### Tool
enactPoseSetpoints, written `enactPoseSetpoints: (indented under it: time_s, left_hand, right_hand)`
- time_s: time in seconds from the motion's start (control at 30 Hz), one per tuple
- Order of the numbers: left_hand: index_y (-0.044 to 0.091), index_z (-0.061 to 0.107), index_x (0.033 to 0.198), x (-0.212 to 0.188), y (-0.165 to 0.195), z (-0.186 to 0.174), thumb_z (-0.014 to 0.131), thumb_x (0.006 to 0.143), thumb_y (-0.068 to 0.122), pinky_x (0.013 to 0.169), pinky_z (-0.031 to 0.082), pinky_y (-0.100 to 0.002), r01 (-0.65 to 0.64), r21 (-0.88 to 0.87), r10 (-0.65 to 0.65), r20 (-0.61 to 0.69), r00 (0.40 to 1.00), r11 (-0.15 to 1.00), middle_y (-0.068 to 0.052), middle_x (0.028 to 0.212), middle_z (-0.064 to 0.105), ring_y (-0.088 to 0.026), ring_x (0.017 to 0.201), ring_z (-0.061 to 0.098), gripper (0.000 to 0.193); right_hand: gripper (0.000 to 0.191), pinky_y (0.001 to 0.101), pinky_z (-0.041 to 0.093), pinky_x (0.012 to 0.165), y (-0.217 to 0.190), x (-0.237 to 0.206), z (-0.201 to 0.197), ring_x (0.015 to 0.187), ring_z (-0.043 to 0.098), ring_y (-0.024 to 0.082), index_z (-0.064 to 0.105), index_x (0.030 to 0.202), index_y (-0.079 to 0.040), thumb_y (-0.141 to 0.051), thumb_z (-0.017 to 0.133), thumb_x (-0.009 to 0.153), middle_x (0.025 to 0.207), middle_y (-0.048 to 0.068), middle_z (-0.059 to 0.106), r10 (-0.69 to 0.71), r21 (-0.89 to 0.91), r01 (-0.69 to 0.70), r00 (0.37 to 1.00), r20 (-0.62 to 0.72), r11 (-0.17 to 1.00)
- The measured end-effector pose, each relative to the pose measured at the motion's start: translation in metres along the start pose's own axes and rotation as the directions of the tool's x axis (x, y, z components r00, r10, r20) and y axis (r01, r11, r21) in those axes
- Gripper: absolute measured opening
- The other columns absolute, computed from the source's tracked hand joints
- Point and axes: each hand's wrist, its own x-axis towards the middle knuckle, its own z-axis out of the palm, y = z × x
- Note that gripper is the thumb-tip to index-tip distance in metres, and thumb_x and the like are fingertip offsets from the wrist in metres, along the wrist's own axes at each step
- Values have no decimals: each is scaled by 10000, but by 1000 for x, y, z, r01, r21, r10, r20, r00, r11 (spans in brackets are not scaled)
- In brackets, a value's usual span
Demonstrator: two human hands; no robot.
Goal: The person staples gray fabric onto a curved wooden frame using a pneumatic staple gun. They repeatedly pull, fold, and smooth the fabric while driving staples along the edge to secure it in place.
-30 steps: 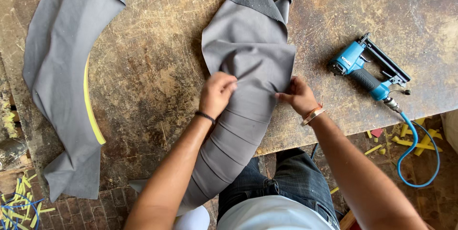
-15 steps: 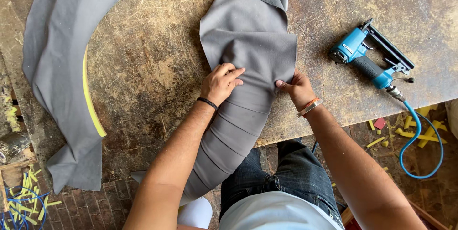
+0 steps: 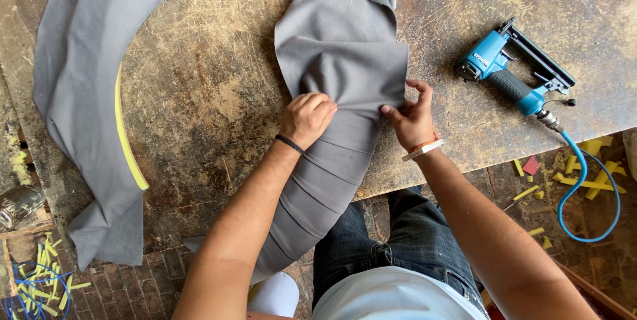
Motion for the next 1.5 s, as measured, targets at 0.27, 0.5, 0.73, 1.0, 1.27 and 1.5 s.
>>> enactPoseSetpoints:
  time_s: [0.27, 0.5, 0.73, 1.0, 1.27, 1.5]
  left_hand:
    - [75, 746, 988, 3, 8, -23, 788, 891, 131, 801, 613, -309, 11, -3, -10, 100, 995, 1000, -32, 1015, 724, -196, 949, 697, 120]
    - [67, 755, 993, -10, 9, -24, 773, 915, 110, 804, 621, -297, 24, 63, -29, 70, 997, 998, -28, 1017, 705, -191, 972, 686, 90]
    - [95, 754, 1025, -33, -15, -12, 746, 964, 139, 798, 608, -330, 439, 161, -464, 187, 866, 884, -39, 1061, 729, -204, 955, 696, 76]
    - [128, 766, 1132, -29, 21, -2, 766, 899, 172, 917, 583, -384, 342, 4, -340, 116, 933, 940, -58, 1218, 700, -234, 1115, 661, 238]
    - [143, 797, 1070, -9, 28, -7, 749, 928, 107, 911, 595, -330, 303, 20, -302, 139, 943, 953, -26, 1139, 696, -214, 1077, 653, 154]
    - [75, 468, 1508, -28, 119, 12, 664, 918, 320, 1184, 277, -545, 568, 232, -603, 125, 788, 790, -228, 1625, 308, -407, 1455, 314, 668]
  right_hand:
    - [337, 319, 619, 772, -10, -15, -14, 934, 728, 186, 760, 1156, -145, -64, 841, 839, 1077, 37, 733, -349, -601, 448, 894, 281, 662]
    - [225, 365, 573, 716, 3, -14, -19, 803, 676, 223, 788, 1060, -150, -100, 839, 847, 898, 48, 677, -568, -705, 615, 740, 360, 354]
    - [241, 390, 561, 733, 6, -12, -24, 803, 665, 232, 746, 1006, -142, -117, 838, 785, 867, 28, 654, -569, -716, 659, 687, 452, 228]
    - [249, 374, 574, 722, 11, -10, -19, 849, 685, 237, 741, 1011, -143, -114, 839, 784, 921, 35, 679, -530, -739, 584, 766, 364, 337]
    - [254, 397, 560, 754, 13, -13, -22, 879, 697, 260, 735, 970, -163, -122, 846, 746, 921, 36, 708, -556, -745, 603, 737, 384, 285]
    - [256, 408, 544, 767, 15, -3, -15, 866, 702, 267, 694, 927, -138, -112, 832, 713, 920, 44, 719, -552, -739, 605, 740, 383, 298]
